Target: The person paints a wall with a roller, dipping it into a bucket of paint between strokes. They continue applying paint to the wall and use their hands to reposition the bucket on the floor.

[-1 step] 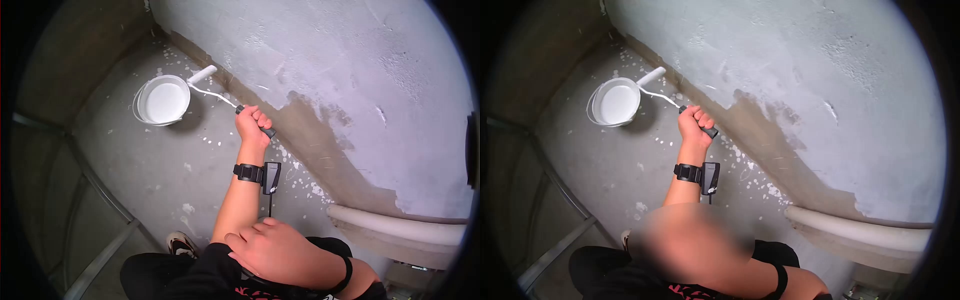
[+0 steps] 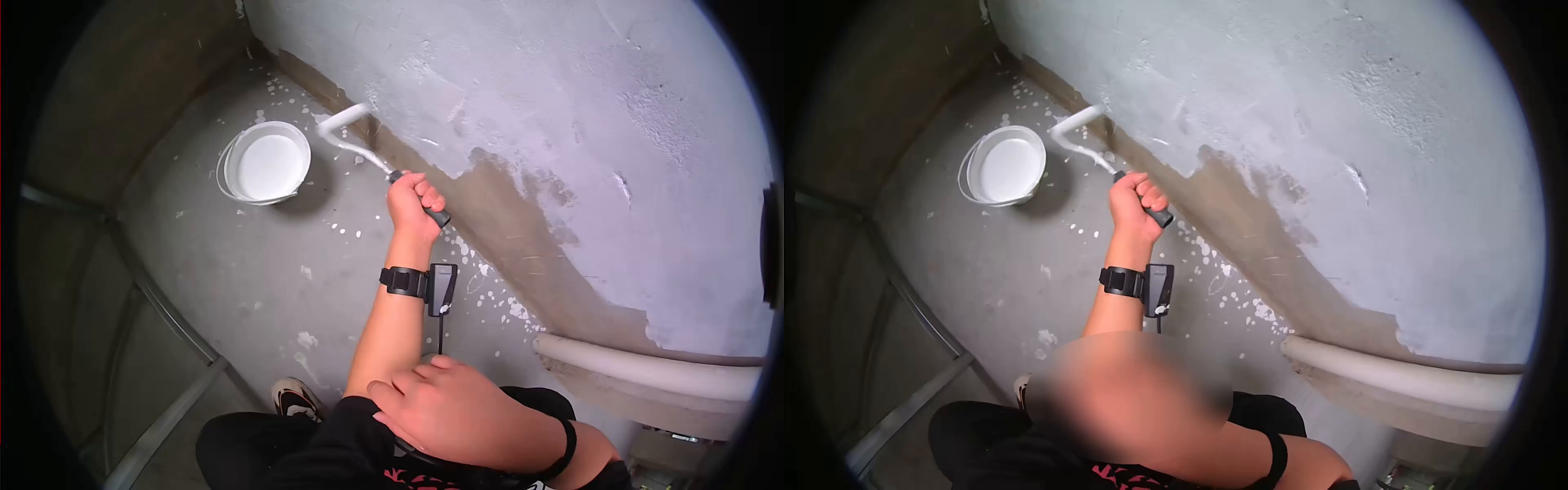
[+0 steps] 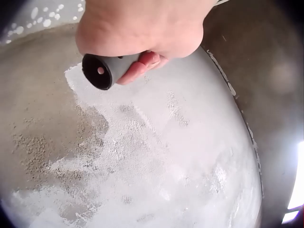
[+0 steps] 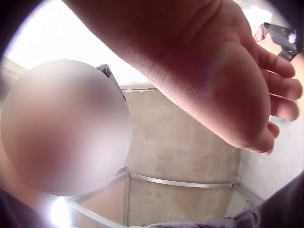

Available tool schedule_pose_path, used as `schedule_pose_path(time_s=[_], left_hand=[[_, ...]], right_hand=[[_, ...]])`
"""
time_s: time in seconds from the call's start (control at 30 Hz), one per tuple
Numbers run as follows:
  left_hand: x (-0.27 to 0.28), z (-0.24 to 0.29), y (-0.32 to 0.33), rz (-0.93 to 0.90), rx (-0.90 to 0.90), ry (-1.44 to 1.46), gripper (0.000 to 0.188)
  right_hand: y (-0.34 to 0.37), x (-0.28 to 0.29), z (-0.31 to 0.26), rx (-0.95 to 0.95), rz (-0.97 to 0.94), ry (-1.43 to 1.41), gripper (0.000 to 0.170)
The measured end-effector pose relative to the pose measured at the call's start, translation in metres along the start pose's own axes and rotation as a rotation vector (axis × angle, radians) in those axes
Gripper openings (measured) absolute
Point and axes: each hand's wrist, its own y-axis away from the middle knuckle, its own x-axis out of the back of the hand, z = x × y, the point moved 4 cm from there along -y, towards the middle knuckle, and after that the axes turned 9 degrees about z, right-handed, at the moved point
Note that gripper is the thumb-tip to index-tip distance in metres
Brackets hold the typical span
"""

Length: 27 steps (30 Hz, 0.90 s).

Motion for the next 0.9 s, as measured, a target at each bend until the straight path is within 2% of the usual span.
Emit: schedule_pose_path(time_s=[0.03, 0.07, 0.13, 0.2, 0.27, 0.33, 0.43, 0.53, 0.77, 0.83, 0.9], left_hand=[[0.0, -0.003, -0.001, -0.049, 0.089, -0.011, 0.014], [-0.003, 0.003, -0.007, -0.067, 0.077, -0.028, 0.014], [0.004, 0.004, -0.006, 0.006, 0.015, -0.061, 0.014], [-0.005, -0.015, -0.012, 0.005, 0.043, 0.013, 0.014], [0.004, -0.01, -0.008, 0.052, 0.033, 0.043, 0.014], [0.004, -0.009, -0.002, 0.022, 0.045, -0.091, 0.015], [0.003, -0.008, -0.001, 0.063, -0.043, -0.061, 0.017], [0.009, -0.005, -0.008, -0.022, 0.026, -0.117, 0.018], [0.008, -0.003, -0.007, 0.026, 0.001, -0.161, 0.018], [0.007, -0.001, -0.005, 0.064, -0.078, -0.118, 0.018], [0.009, 0.0, -0.009, 0.022, -0.036, -0.147, 0.017]], right_hand=[[0.0, 0.002, -0.001, 0.005, 0.007, -0.014, 0.021], [-0.004, 0.0, 0.002, 0.014, 0.032, -0.006, 0.021], [-0.001, 0.004, 0.002, -0.003, 0.036, -0.014, 0.021], [0.002, 0.007, 0.007, -0.019, 0.038, 0.018, 0.021], [0.0, 0.006, 0.003, -0.006, 0.059, -0.016, 0.021], [0.0, 0.005, 0.002, 0.0, 0.045, -0.022, 0.021], [0.0, 0.002, 0.004, -0.004, 0.039, -0.011, 0.02], [0.002, 0.004, 0.003, 0.008, 0.05, -0.019, 0.02], [0.003, 0.005, 0.003, 0.006, 0.051, -0.03, 0.021], [0.003, 0.004, 0.004, -0.002, 0.032, -0.015, 0.021], [0.003, 0.004, 0.004, 0.0, 0.041, -0.02, 0.021]])
